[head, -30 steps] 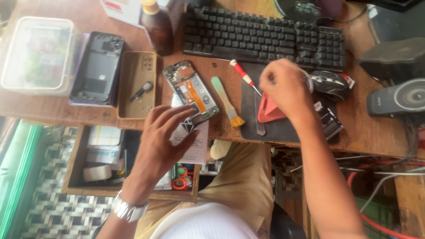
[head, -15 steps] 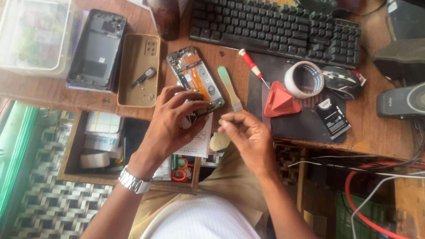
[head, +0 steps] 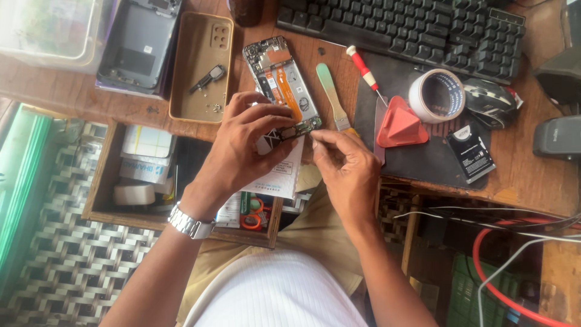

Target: The person cleans a disassembled smartphone motherboard with a brush, then applies a liquid from a bottle to a small component and places it onto the board. The person continues brushing the board and handling small parts on the workbench.

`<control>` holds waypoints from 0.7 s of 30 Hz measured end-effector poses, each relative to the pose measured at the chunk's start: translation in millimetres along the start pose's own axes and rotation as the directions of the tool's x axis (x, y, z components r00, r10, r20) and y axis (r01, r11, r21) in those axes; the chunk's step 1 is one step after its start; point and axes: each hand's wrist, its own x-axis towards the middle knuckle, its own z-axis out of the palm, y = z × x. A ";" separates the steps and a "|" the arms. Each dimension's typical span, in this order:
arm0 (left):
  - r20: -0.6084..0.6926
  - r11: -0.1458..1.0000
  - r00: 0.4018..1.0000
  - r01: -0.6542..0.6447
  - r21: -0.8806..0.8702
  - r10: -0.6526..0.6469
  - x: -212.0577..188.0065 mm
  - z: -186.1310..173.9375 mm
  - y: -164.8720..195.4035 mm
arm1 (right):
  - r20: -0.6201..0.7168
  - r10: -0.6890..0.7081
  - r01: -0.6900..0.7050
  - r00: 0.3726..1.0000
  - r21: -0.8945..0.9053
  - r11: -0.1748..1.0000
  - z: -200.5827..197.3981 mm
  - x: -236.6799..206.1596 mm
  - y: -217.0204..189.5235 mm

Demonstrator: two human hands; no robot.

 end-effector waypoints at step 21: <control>0.006 1.000 1.000 0.031 -0.001 -0.031 -2.4 4.9 -3.2 | -0.062 -0.220 0.195 0.974 -0.274 0.942 6.1 -9.8 10.4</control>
